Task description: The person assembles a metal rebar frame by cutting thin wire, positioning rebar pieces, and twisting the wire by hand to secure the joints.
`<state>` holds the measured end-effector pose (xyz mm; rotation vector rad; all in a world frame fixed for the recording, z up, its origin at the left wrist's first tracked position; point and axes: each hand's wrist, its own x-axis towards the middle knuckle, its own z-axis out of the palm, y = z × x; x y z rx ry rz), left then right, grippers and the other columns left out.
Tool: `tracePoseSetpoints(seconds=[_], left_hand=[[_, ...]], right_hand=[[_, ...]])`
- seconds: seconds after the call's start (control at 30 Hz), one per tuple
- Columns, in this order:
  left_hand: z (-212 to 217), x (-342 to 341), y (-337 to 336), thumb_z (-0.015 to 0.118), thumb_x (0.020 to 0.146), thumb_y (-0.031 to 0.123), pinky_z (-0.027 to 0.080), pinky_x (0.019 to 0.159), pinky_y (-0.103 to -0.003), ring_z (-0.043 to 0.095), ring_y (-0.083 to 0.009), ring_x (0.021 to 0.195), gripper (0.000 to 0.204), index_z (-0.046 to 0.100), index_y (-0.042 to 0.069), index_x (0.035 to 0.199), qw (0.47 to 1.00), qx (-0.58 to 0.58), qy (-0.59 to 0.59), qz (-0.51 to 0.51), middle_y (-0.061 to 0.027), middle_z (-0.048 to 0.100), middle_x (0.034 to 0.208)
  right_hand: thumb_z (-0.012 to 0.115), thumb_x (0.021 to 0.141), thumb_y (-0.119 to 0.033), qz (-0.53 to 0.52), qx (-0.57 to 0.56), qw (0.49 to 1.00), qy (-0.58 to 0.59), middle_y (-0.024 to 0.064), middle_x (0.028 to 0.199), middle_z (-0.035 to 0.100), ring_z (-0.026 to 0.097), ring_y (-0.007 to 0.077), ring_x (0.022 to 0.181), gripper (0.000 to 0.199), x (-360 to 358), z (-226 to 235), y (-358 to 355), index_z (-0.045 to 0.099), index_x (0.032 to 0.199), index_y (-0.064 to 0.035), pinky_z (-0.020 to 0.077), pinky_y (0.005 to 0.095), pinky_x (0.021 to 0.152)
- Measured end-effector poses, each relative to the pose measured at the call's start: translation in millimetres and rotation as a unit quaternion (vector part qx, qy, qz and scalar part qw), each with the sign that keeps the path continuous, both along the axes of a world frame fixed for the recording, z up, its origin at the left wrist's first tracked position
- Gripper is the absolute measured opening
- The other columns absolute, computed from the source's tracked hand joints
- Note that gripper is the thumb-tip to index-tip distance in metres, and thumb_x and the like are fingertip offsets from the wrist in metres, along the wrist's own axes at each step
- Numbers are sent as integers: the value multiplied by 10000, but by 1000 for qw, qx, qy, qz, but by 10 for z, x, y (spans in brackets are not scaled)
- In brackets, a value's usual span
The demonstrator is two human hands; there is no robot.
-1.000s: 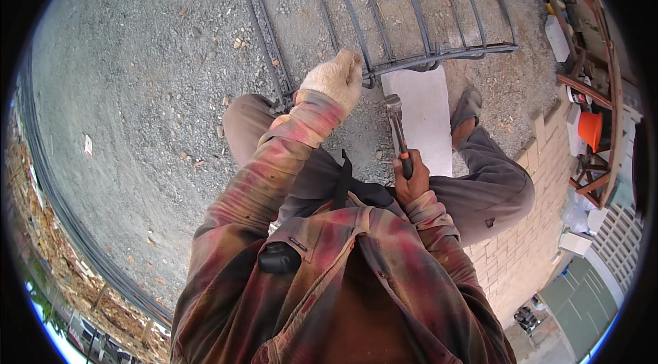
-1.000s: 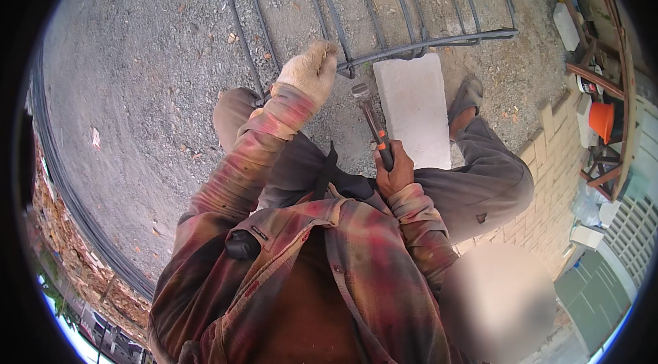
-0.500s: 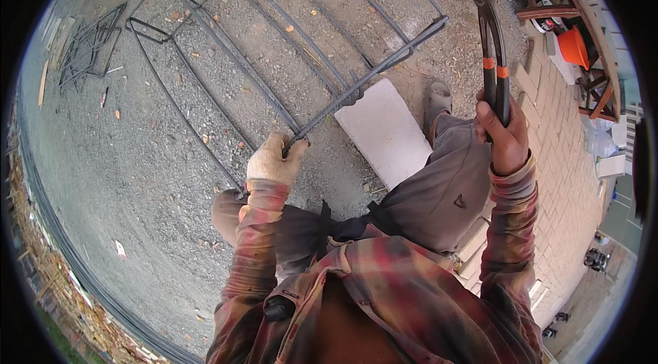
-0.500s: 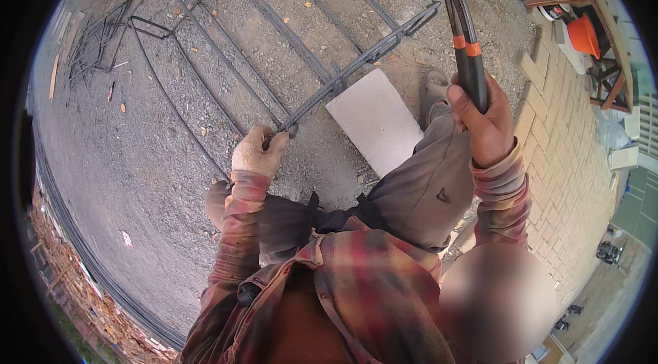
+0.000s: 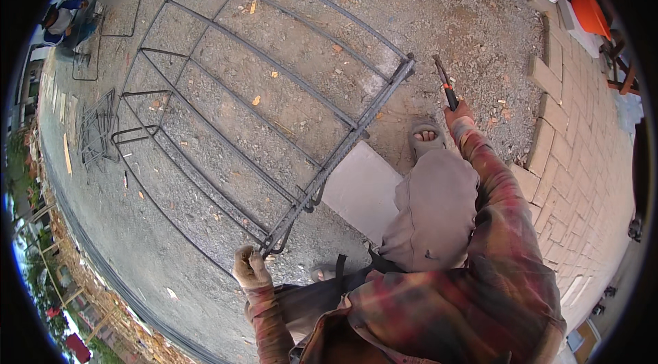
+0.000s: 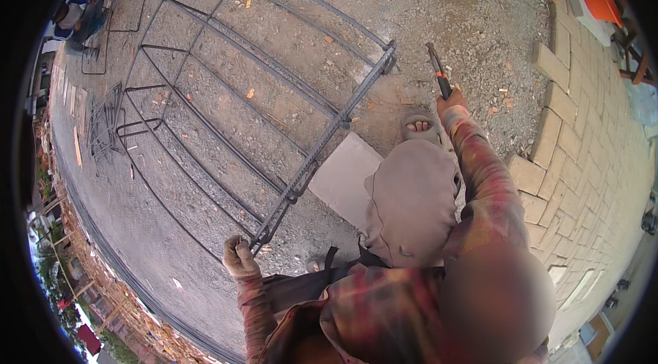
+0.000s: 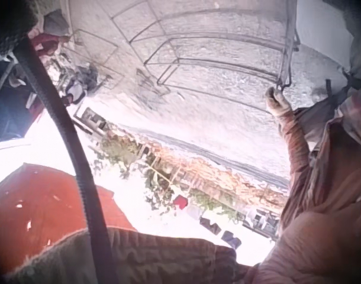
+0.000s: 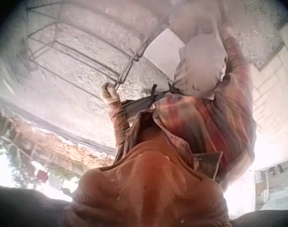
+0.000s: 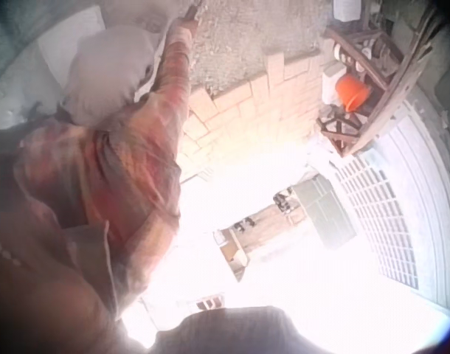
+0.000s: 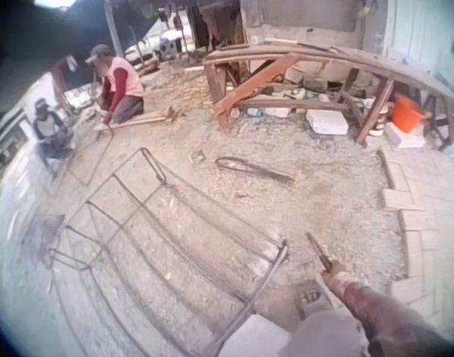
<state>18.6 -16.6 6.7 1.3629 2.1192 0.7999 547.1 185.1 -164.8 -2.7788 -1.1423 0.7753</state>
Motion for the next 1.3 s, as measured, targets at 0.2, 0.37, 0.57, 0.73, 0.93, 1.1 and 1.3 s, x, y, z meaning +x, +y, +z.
tracePoseSetpoints(seconds=[0.2, 0.37, 0.57, 0.73, 0.93, 1.1, 1.3], left_hand=[[110, 538, 502, 512, 841, 117, 433, 741, -311, 517, -175, 779, 206, 532, -31, 983, 968, 83, 72, 225, -101, 565, 857], [262, 1688, 1478, 528, 786, 50, 354, 943, -356, 482, -258, 1045, 346, 491, -30, 1120, 990, 23, 136, 43, -154, 521, 1099], [70, 1631, 1405, 593, 774, 130, 392, 933, -409, 423, -390, 1173, 405, 486, 37, 1153, 959, -22, 233, 162, -231, 418, 1229], [-5, 1819, 1823, 648, 768, 265, 450, 860, -434, 485, -404, 1095, 430, 503, 115, 1143, 958, -71, 244, 134, -225, 412, 1263], [113, 1888, 1446, 650, 764, 285, 448, 862, -424, 477, -382, 1109, 412, 521, 126, 1122, 952, -106, 213, 194, -197, 422, 1251], [23, 1884, 1456, 650, 761, 234, 487, 781, -363, 599, -281, 895, 400, 530, 77, 1109, 950, -74, 260, 155, -184, 445, 1216], [169, 1835, 1645, 659, 750, 228, 408, 912, -433, 444, -409, 1124, 490, 463, 78, 1173, 956, 29, 246, 155, -221, 433, 1223]], right_hand=[[647, 746, -363, 151, -41, 987, -39, 248, 1245, 441, 478, 405, 1108, 552, 448, 179, 787, 489, 1155, -26, 390, 441, 947], [651, 747, -302, 189, 115, 975, 18, 211, 1208, 468, 450, 397, 1129, 570, 726, -341, 2692, 456, 1234, -80, 388, 432, 949], [661, 730, -203, 264, 131, 953, -72, 137, 1371, 298, 322, 333, 1264, 697, -465, -236, 4081, 298, 1324, -169, 351, 485, 978], [648, 769, -392, 183, -46, 975, -120, 66, 1477, 184, 182, 249, 1358, 911, 497, -567, 4694, 33, 1436, -304, 172, 559, 1053], [579, 843, -310, 271, -63, 948, -153, 64, 1405, 321, 261, 238, 1324, 669, 168, -711, 4540, 206, 1396, -246, 279, 510, 1007], [508, 875, -268, 291, -35, 949, -113, 147, 1353, 381, 420, 308, 1212, 558, 131, -681, 4360, 271, 1368, -154, 377, 482, 947], [446, 871, -274, 292, 112, 949, -34, 257, 986, 608, 598, 422, 905, 407, 218, -368, 4055, 374, 1216, -70, 469, 500, 794]])
